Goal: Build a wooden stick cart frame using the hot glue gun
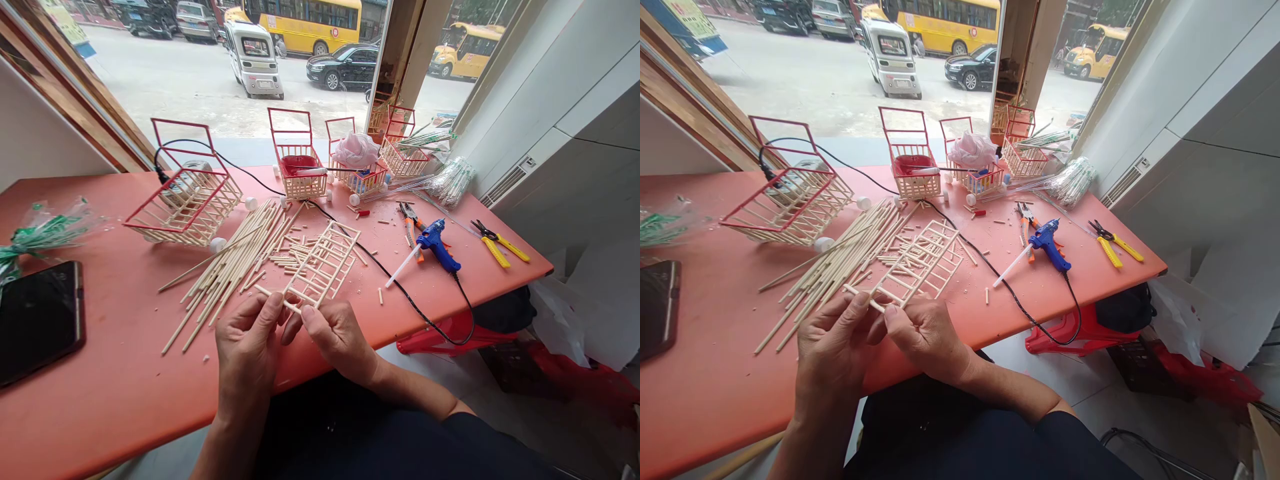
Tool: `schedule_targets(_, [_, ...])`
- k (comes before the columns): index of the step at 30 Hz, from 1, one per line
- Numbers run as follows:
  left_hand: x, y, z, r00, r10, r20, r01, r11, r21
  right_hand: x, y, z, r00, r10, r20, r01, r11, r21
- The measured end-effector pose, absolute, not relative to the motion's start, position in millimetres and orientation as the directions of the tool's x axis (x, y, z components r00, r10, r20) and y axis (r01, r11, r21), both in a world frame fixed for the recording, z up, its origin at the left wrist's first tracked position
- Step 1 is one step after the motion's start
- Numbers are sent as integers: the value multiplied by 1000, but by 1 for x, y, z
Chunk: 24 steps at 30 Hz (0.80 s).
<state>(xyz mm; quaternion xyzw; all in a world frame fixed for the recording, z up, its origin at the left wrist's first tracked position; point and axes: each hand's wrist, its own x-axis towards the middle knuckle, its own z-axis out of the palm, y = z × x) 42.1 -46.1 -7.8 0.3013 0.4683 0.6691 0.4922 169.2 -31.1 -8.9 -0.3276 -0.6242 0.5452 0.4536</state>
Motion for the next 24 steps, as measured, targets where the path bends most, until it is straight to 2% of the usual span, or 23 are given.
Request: schedule_targets(24, [41, -47, -11, -331, 941, -73, -395, -68, 916, 169, -31, -8, -385, 896, 222, -96, 201, -975])
